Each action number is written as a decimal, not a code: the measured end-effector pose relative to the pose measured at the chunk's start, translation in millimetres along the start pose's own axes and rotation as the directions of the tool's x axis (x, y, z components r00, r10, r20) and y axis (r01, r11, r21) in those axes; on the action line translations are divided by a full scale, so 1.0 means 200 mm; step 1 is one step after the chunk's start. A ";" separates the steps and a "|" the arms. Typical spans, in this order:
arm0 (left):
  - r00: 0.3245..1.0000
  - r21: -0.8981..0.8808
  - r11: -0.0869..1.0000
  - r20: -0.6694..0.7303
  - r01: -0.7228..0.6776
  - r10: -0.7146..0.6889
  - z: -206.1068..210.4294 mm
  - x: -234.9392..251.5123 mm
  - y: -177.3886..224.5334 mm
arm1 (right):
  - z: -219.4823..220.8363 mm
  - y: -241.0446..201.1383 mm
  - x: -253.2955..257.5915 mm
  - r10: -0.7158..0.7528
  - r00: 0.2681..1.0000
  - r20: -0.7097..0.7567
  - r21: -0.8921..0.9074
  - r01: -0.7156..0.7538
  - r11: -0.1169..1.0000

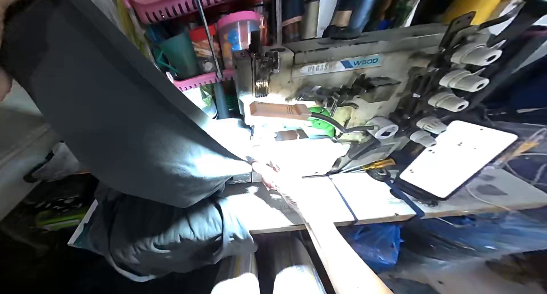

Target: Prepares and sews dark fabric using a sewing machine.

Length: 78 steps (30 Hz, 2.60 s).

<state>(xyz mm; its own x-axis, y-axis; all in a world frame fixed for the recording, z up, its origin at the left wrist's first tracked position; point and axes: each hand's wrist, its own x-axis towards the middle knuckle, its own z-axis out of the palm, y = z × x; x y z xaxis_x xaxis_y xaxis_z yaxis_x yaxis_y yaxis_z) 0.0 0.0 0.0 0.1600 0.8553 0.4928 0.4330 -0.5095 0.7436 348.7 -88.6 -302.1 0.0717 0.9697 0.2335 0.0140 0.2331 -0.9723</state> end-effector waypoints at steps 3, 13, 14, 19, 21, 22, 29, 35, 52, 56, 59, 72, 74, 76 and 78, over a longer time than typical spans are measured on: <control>0.999 0.132 0.991 -0.040 -0.031 0.037 0.06 0.01 -0.01 | -0.01 -0.01 -0.01 0.003 1.000 0.016 0.000 -0.003 1.000; 0.876 0.542 0.741 -0.020 -0.396 0.482 0.25 -0.27 -0.07 | -0.02 -0.01 -0.01 0.036 0.999 0.018 -0.012 -0.036 0.999; 0.866 0.546 0.729 -0.010 -0.414 0.499 0.28 -0.29 -0.09 | -0.02 -0.01 -0.01 0.030 0.999 0.017 -0.005 -0.030 1.000; 0.896 0.656 0.662 0.053 -0.364 0.440 0.36 -0.39 -0.06 | -0.03 -0.09 -0.04 0.195 0.980 0.040 -0.160 -0.187 0.969; 0.904 0.693 0.631 0.074 -0.350 0.420 0.39 -0.41 -0.04 | -0.02 -0.07 -0.05 0.159 0.987 0.005 -0.114 -0.157 0.981; 0.904 0.698 0.621 0.090 -0.356 0.417 0.41 -0.42 -0.04 | -0.03 -0.03 -0.04 0.125 0.992 0.000 -0.086 -0.125 0.989; 0.835 0.588 0.602 0.283 -0.540 0.473 0.55 -0.49 -0.08 | -0.01 -0.14 -0.06 0.124 0.992 -0.015 -0.150 -0.125 0.981; 0.843 0.687 0.504 0.332 -0.524 0.424 0.59 -0.40 -0.14 | -0.03 0.01 -0.02 0.034 0.999 0.025 -0.043 -0.033 0.999; 0.727 0.009 0.865 0.546 -0.502 0.417 0.90 -0.44 -0.33 | -0.02 -0.05 -0.05 0.088 0.996 0.018 -0.064 -0.087 0.994; 0.679 0.046 0.872 0.648 -0.487 0.345 0.93 -0.44 -0.32 | -0.03 -0.04 -0.05 0.027 0.997 0.070 -0.128 -0.018 0.992; 0.659 0.295 0.801 0.735 -0.521 0.158 0.89 -0.40 -0.32 | -0.02 -0.07 -0.07 -0.006 0.999 0.053 -0.267 0.020 0.963; 0.633 0.293 0.561 0.365 -0.774 0.683 0.97 -0.49 -0.25 | -0.07 -0.26 -0.02 -0.229 0.960 -0.159 -0.500 0.121 0.857; 0.537 0.273 0.463 0.396 -0.843 0.745 1.00 -0.53 -0.26 | -0.06 -0.26 -0.03 -0.277 0.957 -0.084 -0.558 0.186 0.808; 0.478 0.210 0.431 0.434 -0.878 0.763 1.00 -0.57 -0.24 | -0.05 -0.25 -0.06 -0.271 0.963 -0.002 -0.564 0.223 0.795; 0.442 0.191 0.404 0.508 -0.895 0.739 0.99 -0.66 -0.19 | -0.01 -0.24 -0.08 -0.082 0.996 0.034 -0.498 0.088 0.863</control>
<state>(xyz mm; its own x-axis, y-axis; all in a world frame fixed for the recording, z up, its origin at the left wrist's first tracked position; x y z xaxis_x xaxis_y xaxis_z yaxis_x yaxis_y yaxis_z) 136.9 -75.4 -183.3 0.8414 0.0497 0.5381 0.2010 -0.9531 -0.2263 349.6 -115.6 -259.8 0.0360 0.9494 0.3120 0.5153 0.2498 -0.8198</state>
